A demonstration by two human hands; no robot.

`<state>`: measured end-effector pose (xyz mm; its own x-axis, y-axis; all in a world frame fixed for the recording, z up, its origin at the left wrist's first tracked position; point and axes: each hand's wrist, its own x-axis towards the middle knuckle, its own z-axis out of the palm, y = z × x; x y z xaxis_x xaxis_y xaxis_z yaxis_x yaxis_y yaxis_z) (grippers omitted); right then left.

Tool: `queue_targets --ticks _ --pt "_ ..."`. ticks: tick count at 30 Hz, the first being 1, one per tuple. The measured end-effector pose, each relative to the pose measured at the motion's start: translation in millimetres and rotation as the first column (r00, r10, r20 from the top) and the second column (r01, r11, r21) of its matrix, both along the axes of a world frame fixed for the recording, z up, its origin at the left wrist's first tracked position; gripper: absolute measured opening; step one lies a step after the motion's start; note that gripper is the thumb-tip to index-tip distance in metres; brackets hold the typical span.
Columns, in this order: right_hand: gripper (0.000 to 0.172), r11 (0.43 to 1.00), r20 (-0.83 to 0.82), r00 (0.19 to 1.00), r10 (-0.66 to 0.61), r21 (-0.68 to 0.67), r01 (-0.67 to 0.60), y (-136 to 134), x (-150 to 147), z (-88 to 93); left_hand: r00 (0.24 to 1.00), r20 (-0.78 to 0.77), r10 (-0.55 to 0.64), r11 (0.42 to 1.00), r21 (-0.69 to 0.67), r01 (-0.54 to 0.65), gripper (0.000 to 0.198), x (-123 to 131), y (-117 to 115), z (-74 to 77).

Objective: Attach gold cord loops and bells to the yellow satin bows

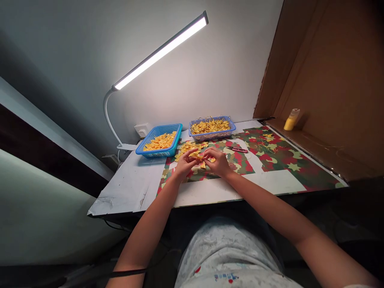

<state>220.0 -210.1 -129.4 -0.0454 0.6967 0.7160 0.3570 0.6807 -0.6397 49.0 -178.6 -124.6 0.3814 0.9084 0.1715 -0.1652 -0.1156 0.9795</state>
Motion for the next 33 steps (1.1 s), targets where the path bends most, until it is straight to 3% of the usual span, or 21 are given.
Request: queue_targets --ticks 5,12,17,22,28,30,33 --pt "0.004 1.000 0.064 0.998 -0.020 0.015 0.019 -0.4 0.6 -0.9 0.999 -0.041 0.007 0.999 0.040 -0.005 0.061 0.5 -2.4 0.8" --pt "0.001 0.995 0.168 0.985 -0.048 -0.083 0.063 0.9 2.1 0.1 0.994 -0.110 -0.018 0.990 0.135 0.032 0.054 1.5 -5.5 -0.3" --pt "0.004 0.986 0.232 0.971 -0.055 -0.141 0.090 2.6 2.6 -0.8 0.971 -0.227 0.078 0.964 0.264 -0.016 0.054 0.8 -6.7 -1.6" --pt "0.005 0.980 0.312 0.950 -0.033 -0.175 0.092 3.0 2.3 -1.9 0.905 -0.376 0.201 0.892 0.451 -0.011 0.054 -1.7 -8.1 -1.0" --pt "0.008 0.974 0.436 0.900 -0.019 -0.195 0.115 1.1 5.3 2.6 0.821 -0.394 0.414 0.716 0.697 -0.026 0.042 -2.5 -5.7 -1.6" --pt "0.009 0.971 0.471 0.882 -0.017 -0.202 0.126 0.3 6.5 3.5 0.798 -0.422 0.430 0.683 0.731 0.018 0.034 -1.5 -5.2 -1.3" --pt "0.010 0.968 0.505 0.863 -0.007 -0.214 0.133 -0.5 7.0 3.4 0.787 -0.472 0.397 0.677 0.729 0.096 0.025 0.4 -5.6 -0.7"
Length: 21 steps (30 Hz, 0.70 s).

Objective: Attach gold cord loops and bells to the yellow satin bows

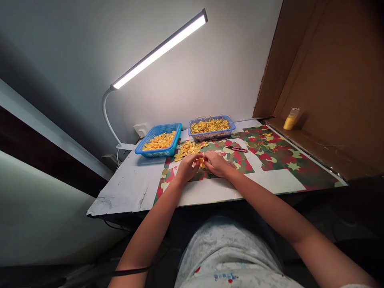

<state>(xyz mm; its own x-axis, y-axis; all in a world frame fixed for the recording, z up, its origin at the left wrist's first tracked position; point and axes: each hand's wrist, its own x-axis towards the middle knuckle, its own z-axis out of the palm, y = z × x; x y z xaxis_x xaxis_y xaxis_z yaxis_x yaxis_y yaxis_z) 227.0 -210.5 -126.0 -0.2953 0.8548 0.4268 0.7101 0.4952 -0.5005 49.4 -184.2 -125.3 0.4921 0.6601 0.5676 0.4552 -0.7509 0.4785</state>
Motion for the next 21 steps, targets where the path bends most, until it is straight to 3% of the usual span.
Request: queue_targets --ticks 9,21 --pt "0.012 1.000 0.033 0.999 0.004 -0.021 -0.003 0.2 0.1 0.8 0.998 -0.061 -0.016 1.000 -0.027 0.015 0.005 0.1 -0.5 -1.2" --pt "0.011 0.999 0.050 0.998 0.030 -0.033 -0.028 0.2 0.8 1.3 0.999 -0.018 -0.036 0.982 -0.184 0.032 0.007 4.0 -6.4 3.7"
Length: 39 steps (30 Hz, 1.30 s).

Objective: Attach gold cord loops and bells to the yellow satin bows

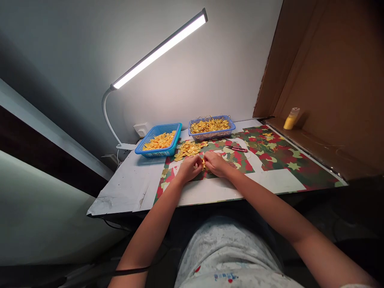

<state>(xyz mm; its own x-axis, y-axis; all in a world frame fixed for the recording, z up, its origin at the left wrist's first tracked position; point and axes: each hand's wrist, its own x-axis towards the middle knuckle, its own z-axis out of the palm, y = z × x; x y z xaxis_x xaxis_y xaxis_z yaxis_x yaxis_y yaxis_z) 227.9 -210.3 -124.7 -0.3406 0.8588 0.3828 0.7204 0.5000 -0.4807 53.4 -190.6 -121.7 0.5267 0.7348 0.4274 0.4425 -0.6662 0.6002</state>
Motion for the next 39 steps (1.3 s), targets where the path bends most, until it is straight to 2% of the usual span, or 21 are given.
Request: queue_targets --ticks 7,14,19,22,25,27,29,31,33,35,37,39 --pt "0.011 0.997 -0.028 0.997 0.073 0.016 -0.072 1.0 0.9 2.4 0.996 0.064 -0.063 0.988 -0.140 0.072 0.011 2.6 -3.3 4.4" --pt "0.012 0.983 -0.088 0.979 0.182 0.040 -0.179 0.9 -1.2 6.9 0.980 0.165 -0.112 0.961 -0.233 0.149 0.017 2.3 -0.7 0.0" --pt "0.012 0.983 -0.117 0.976 0.183 0.044 -0.179 2.5 -3.2 6.3 0.970 0.213 -0.114 0.947 -0.273 0.171 0.019 3.2 -1.2 -2.6" --pt "0.011 0.988 -0.110 0.981 0.157 0.031 -0.154 2.2 -3.6 5.7 0.975 0.210 -0.074 0.955 -0.268 0.130 0.019 5.7 -1.6 -3.9" --pt "0.012 0.996 -0.089 0.993 0.084 0.012 -0.083 1.4 -0.4 6.8 0.981 0.195 0.026 0.978 -0.209 0.016 0.015 3.2 3.5 -2.5" --pt "0.013 1.000 -0.068 0.998 -0.002 -0.003 0.002 1.9 5.2 8.7 0.974 0.184 0.136 0.984 -0.141 -0.110 0.010 -4.2 9.8 0.2" --pt "0.015 0.992 -0.049 0.991 -0.128 -0.020 0.128 3.9 13.4 10.6 0.953 0.160 0.258 0.966 -0.065 -0.251 0.007 -14.7 15.9 3.0" --pt "0.018 0.960 -0.034 0.960 -0.279 -0.040 0.278 7.5 22.9 11.3 0.936 0.101 0.337 0.941 -0.001 -0.339 0.008 -24.0 19.1 4.6" --pt "0.018 0.911 -0.018 0.912 -0.409 -0.065 0.407 11.7 31.6 10.1 0.939 0.018 0.344 0.938 0.042 -0.345 0.013 -28.2 18.8 4.4" --pt "0.013 0.868 -0.004 0.872 -0.490 -0.088 0.488 15.2 37.7 7.6 0.950 -0.064 0.306 0.951 0.058 -0.302 0.017 -26.7 16.6 3.1" --pt "0.008 0.848 -0.008 0.851 -0.525 -0.097 0.522 17.0 40.2 5.1 0.956 -0.118 0.270 0.963 0.056 -0.265 0.016 -22.5 14.8 1.6" --pt "0.004 0.850 -0.038 0.851 -0.524 -0.084 0.520 17.4 39.7 3.3 0.956 -0.138 0.259 0.966 0.044 -0.256 0.012 -19.4 14.9 0.6"
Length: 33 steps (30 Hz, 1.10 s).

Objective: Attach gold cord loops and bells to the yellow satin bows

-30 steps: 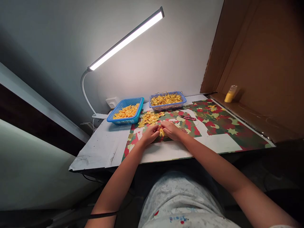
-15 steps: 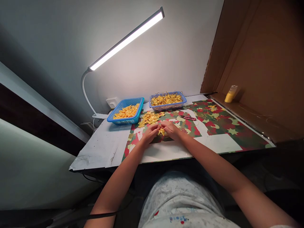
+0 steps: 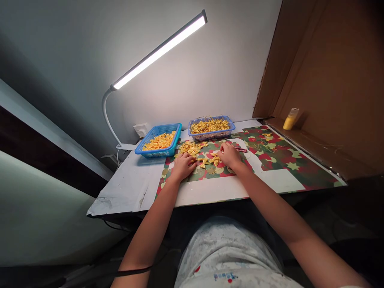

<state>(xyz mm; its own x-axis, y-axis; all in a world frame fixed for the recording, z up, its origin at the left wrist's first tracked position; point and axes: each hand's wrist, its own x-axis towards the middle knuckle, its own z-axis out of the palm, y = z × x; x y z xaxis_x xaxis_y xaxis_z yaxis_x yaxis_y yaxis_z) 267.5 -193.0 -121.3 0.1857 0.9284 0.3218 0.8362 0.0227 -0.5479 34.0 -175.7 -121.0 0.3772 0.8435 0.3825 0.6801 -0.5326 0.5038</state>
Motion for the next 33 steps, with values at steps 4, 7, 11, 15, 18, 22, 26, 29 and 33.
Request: queue_targets --ticks 4,7,11,15,18,22,26,29,33 --pt "0.002 0.992 -0.063 0.994 0.093 0.087 -0.087 -1.6 -5.8 -1.4 0.996 0.073 0.042 0.999 -0.018 -0.041 0.009 -1.6 5.1 -1.9" --pt "0.001 0.968 -0.120 0.970 0.212 0.158 -0.192 -4.5 -11.4 -0.1 0.976 0.205 0.079 0.997 -0.041 -0.073 0.017 -3.3 8.7 -4.5" --pt "0.013 0.896 -0.201 0.886 0.419 0.250 -0.367 -12.1 -21.2 4.2 0.927 0.375 0.011 0.990 -0.134 0.042 0.039 1.3 7.6 -6.6" --pt "0.024 0.817 -0.275 0.773 0.572 0.281 -0.504 -18.2 -30.4 4.6 0.882 0.458 -0.110 0.957 -0.191 0.219 0.045 8.2 0.4 -4.9" --pt "0.016 0.784 -0.320 0.716 0.620 0.280 -0.554 -18.7 -32.9 2.0 0.862 0.477 -0.171 0.939 -0.185 0.289 0.042 10.0 -4.5 -3.3" --pt "0.004 0.771 -0.330 0.697 0.637 0.283 -0.570 -17.7 -31.5 0.7 0.871 0.426 -0.245 0.936 -0.130 0.327 0.030 9.3 -7.5 -3.1" --pt "0.005 0.760 -0.305 0.697 0.650 0.275 -0.589 -17.6 -30.6 1.2 0.903 0.327 -0.279 0.947 -0.061 0.315 0.016 8.0 -8.8 -2.2" --pt "0.008 0.754 -0.274 0.702 0.657 0.260 -0.604 -17.7 -30.5 1.7 0.919 0.267 -0.290 0.949 -0.041 0.311 0.013 7.5 -9.9 -0.3" --pt "0.012 0.753 -0.227 0.719 0.657 0.223 -0.619 -17.8 -29.4 1.9 0.930 0.210 -0.303 0.947 -0.040 0.318 0.014 7.6 -11.1 1.7"
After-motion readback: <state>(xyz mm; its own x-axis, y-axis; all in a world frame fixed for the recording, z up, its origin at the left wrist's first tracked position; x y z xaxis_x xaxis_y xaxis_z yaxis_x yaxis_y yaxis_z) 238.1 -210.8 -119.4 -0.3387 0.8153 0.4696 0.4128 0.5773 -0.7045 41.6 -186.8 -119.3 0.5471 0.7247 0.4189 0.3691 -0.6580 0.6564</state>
